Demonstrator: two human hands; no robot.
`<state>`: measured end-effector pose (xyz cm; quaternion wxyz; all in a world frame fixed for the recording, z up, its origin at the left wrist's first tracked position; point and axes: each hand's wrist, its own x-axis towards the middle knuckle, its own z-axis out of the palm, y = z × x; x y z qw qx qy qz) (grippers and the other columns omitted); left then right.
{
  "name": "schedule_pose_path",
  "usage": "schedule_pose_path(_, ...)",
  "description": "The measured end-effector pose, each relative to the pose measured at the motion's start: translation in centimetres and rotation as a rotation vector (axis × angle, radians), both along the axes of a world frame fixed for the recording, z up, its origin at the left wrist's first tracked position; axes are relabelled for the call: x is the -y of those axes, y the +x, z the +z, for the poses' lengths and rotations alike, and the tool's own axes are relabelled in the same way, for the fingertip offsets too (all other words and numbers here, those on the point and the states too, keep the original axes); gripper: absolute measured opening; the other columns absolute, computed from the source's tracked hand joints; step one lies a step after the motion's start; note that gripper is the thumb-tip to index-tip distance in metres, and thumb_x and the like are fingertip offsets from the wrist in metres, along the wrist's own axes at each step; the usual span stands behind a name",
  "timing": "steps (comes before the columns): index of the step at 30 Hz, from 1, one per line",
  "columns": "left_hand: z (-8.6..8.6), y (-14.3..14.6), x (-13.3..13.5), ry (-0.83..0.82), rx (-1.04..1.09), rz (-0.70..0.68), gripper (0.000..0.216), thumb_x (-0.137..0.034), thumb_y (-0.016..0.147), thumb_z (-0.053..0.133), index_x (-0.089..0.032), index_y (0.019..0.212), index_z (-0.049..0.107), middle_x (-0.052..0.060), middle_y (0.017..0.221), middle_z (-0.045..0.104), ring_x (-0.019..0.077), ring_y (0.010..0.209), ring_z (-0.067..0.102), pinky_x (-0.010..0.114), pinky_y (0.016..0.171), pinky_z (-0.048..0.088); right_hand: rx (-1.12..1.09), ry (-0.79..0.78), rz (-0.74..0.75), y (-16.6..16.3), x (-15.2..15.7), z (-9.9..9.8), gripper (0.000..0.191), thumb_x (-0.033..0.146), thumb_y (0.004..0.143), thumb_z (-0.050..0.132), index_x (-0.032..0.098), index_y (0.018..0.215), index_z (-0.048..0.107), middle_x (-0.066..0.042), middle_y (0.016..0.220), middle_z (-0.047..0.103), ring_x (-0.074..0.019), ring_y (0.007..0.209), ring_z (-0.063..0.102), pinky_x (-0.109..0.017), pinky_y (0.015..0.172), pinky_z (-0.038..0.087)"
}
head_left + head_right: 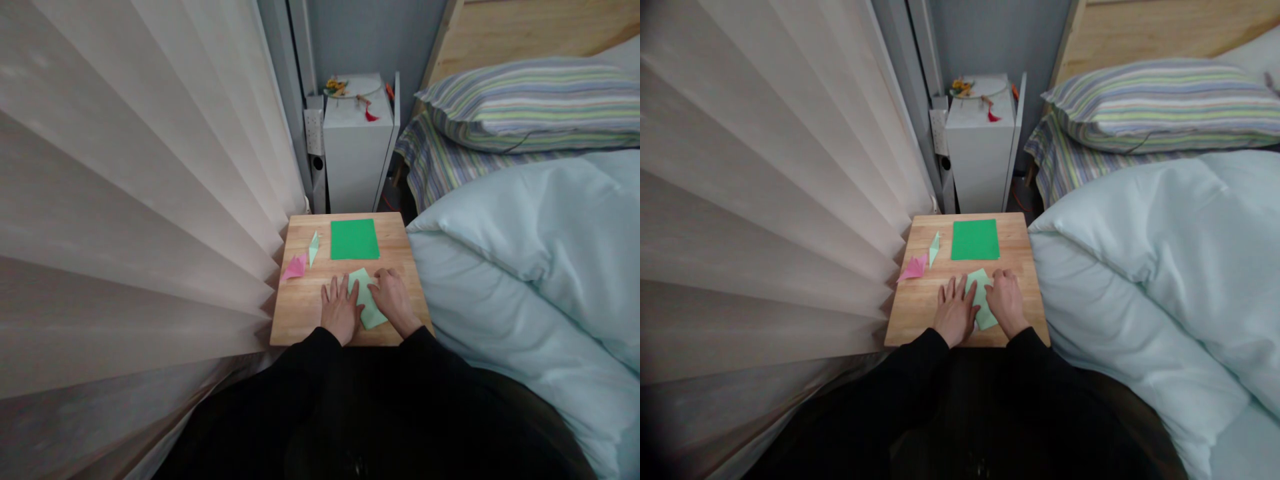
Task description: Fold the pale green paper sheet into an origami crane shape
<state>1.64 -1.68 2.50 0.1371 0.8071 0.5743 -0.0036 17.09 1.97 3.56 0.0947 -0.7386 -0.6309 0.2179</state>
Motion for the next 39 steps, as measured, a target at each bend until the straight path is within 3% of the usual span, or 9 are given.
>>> schedule_pose_path(4,0.1,0.0,0.1,0.007,-0.003,-0.010,0.062,-0.040,0.104,0.047,-0.021,0.162,0.037,0.014,0.173,0.025,0.0449,0.157,0.023,0.071,0.122,0.025,-0.064,-0.011,0.001,0.7,-0.6,-0.5,0.024,0.019,0.094,0.065,0.008,0.115,0.068,-0.016,0.111,0.076,-0.0221,0.099,0.072,-0.029,0.087,0.050)
schedule_pose_path(9,0.4,0.0,0.0,-0.005,-0.003,-0.014,0.062,-0.039,0.104,0.046,-0.021,0.162,0.036,0.014,0.173,0.025,0.0450,0.157,0.021,0.071,0.122,0.024,-0.100,-0.025,0.031,0.9,-0.8,-0.8,0.016,0.013,0.095,0.061,0.012,0.105,0.073,-0.012,0.099,0.080,-0.0198,0.095,0.074,-0.025,0.079,0.049)
schedule_pose_path(17,0.5,-0.2,-0.1,-0.020,0.002,-0.053,0.060,-0.037,0.104,0.045,-0.018,0.161,0.036,0.018,0.173,0.024,0.0407,0.160,0.019,0.070,0.123,0.024,-0.058,-0.034,0.086,1.2,-0.8,-0.4,0.013,0.014,0.089,0.067,0.011,0.097,0.078,-0.018,0.102,0.080,-0.0254,0.097,0.074,-0.029,0.080,0.048)
schedule_pose_path(25,0.3,-0.3,0.0,-0.002,0.023,-0.121,0.059,-0.034,0.104,0.047,-0.015,0.159,0.038,0.021,0.172,0.024,0.0402,0.160,0.018,0.066,0.124,0.024,-0.094,-0.047,0.136,1.3,-0.8,0.3,0.028,0.011,0.097,0.053,0.014,0.104,0.080,-0.014,0.105,0.081,-0.0213,0.095,0.075,-0.026,0.080,0.048)
schedule_pose_path(34,0.4,-0.4,0.0,0.014,0.026,-0.121,0.060,-0.034,0.103,0.049,-0.015,0.159,0.038,0.020,0.171,0.026,0.0423,0.159,0.019,0.065,0.125,0.023,-0.062,-0.041,0.110,1.5,-0.7,1.1,0.029,0.010,0.097,0.051,0.010,0.107,0.078,-0.019,0.106,0.080,-0.0244,0.098,0.075,-0.029,0.081,0.050)
schedule_pose_path(39,0.5,-0.3,0.0,0.014,0.019,-0.116,0.060,-0.035,0.103,0.049,-0.017,0.159,0.038,0.019,0.171,0.027,0.0419,0.159,0.020,0.063,0.125,0.023,-0.068,-0.059,0.125,1.5,-0.6,1.2,0.026,0.010,0.094,0.055,0.013,0.102,0.080,-0.016,0.103,0.081,-0.0230,0.095,0.075,-0.028,0.081,0.050)
